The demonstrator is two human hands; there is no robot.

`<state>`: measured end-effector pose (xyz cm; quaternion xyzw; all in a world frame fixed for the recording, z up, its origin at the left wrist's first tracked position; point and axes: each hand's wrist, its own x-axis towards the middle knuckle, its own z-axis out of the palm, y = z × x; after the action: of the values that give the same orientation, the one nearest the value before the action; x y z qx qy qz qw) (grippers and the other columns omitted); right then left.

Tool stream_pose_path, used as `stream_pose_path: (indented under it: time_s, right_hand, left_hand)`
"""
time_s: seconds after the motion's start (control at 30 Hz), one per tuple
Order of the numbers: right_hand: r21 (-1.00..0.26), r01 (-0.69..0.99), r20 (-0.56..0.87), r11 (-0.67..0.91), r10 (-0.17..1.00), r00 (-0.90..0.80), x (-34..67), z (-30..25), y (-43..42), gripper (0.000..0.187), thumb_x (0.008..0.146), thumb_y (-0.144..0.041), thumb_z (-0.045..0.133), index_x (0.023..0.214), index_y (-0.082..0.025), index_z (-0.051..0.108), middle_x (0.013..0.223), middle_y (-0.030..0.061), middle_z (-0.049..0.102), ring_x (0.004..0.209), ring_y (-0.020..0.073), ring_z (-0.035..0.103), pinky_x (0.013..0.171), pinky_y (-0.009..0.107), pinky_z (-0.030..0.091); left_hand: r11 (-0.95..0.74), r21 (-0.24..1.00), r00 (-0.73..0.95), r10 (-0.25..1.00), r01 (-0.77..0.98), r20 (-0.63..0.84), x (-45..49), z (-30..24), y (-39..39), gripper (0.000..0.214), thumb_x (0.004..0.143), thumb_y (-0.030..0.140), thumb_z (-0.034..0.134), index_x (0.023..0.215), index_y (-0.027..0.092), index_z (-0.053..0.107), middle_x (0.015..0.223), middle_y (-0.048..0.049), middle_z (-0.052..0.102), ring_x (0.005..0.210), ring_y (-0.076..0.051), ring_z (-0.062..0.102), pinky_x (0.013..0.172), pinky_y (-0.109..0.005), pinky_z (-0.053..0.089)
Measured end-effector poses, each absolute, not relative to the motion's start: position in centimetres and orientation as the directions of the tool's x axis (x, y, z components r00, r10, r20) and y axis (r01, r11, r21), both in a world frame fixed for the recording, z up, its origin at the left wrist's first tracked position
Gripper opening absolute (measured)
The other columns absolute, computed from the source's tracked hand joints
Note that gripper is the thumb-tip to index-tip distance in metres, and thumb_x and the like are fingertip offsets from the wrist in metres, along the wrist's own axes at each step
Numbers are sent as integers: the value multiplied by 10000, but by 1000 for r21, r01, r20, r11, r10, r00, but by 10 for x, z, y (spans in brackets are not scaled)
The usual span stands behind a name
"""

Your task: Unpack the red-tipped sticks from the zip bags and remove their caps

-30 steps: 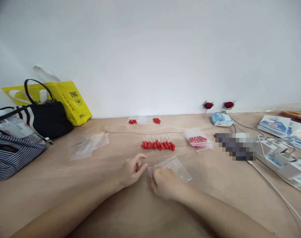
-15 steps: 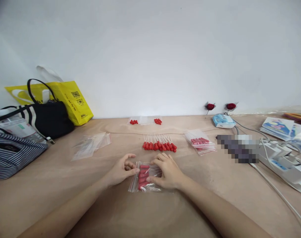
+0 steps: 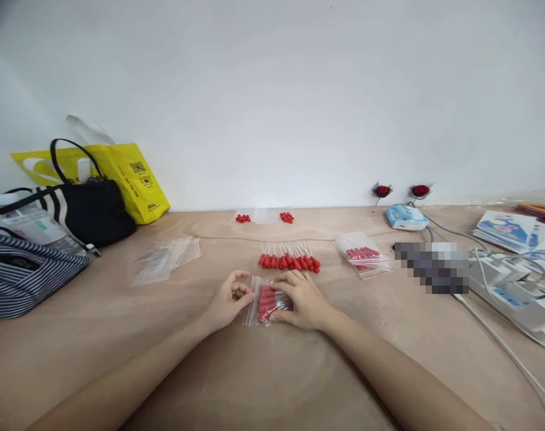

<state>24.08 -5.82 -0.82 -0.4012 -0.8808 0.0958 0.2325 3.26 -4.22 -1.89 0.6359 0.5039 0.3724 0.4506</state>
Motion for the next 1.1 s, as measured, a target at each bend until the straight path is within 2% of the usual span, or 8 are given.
stream_pose_path:
  time_s: [0.17, 0.27, 0.37, 0.53, 0.63, 0.77, 0.93, 1.1]
  right_hand:
    - [-448, 734, 393, 511, 850, -351, 218, 0, -57, 267, 760, -457, 516, 774, -205, 604, 784, 22, 593, 763, 145, 503, 724, 295, 289]
    - [-515, 777, 313, 363, 923, -224, 197, 4, -57, 351, 786, -474, 461, 601, -189, 547, 631, -10, 582, 668, 128, 502, 699, 289, 261]
    - [-522, 819, 204, 241, 967, -154, 181, 6, -52, 419, 808, -483, 406, 538, -189, 533, 586, -16, 595, 643, 134, 520, 699, 303, 236]
    - [-503, 852, 102, 143, 989, -106, 170, 9, -44, 452, 803, -520, 365, 566, -192, 567, 620, 4, 635, 661, 161, 553, 716, 333, 227]
    - [-479, 869, 75, 122, 992, -99, 170, 9, -42, 410, 830, -441, 338, 614, -192, 582, 687, 21, 654, 705, 173, 567, 716, 329, 229]
    - [-454, 882, 55, 127, 992, -115, 172, 4, -40, 326, 833, -302, 344, 649, -185, 586, 731, 30, 659, 730, 164, 569, 689, 303, 231]
    - [-471, 868, 80, 156, 988, -134, 172, 0, -40, 293, 839, -297, 360, 669, -185, 571, 741, 13, 651, 741, 142, 554, 644, 278, 214]
    - [-465, 867, 120, 181, 983, -141, 172, -2, -41, 280, 856, -295, 345, 702, -180, 549, 797, 19, 642, 785, 148, 539, 631, 275, 194]
  left_hand:
    - [-180, 952, 150, 978, 247, 146, 37, -27, -34, 379, 682, 225, 578, 1007, 165, 392, 637, 39, 574, 527, -89, 536, 512, -200, 430]
    - [-188, 954, 159, 975, 234, 154, 37, -25, -37, 376, 693, 244, 579, 1006, 169, 387, 655, 26, 588, 566, -99, 570, 528, -196, 431]
    - [-159, 970, 178, 976, 184, 126, 37, -22, -41, 394, 693, 247, 581, 1015, 177, 364, 674, 24, 590, 591, -105, 594, 521, -184, 425]
    - [-139, 985, 214, 970, 101, 115, 38, -18, -42, 403, 676, 215, 592, 1001, 182, 356, 694, 24, 594, 670, -121, 620, 620, -221, 466]
    - [-150, 984, 245, 962, 99, 122, 37, -18, -41, 378, 688, 217, 581, 1000, 181, 370, 703, 20, 596, 681, -117, 615, 657, -233, 469]
    - [-180, 971, 249, 959, 157, 137, 36, -21, -40, 315, 711, 226, 551, 988, 169, 411, 694, 19, 575, 658, -102, 594, 642, -220, 459]
    - [-161, 962, 213, 970, 219, 114, 34, -26, -35, 363, 658, 246, 602, 975, 170, 443, 782, 12, 519, 584, -82, 571, 546, -202, 440]
    - [-195, 955, 277, 952, 224, 130, 36, -28, -32, 418, 727, 238, 533, 1109, 155, 387, 607, 51, 491, 495, -73, 488, 474, -176, 376]
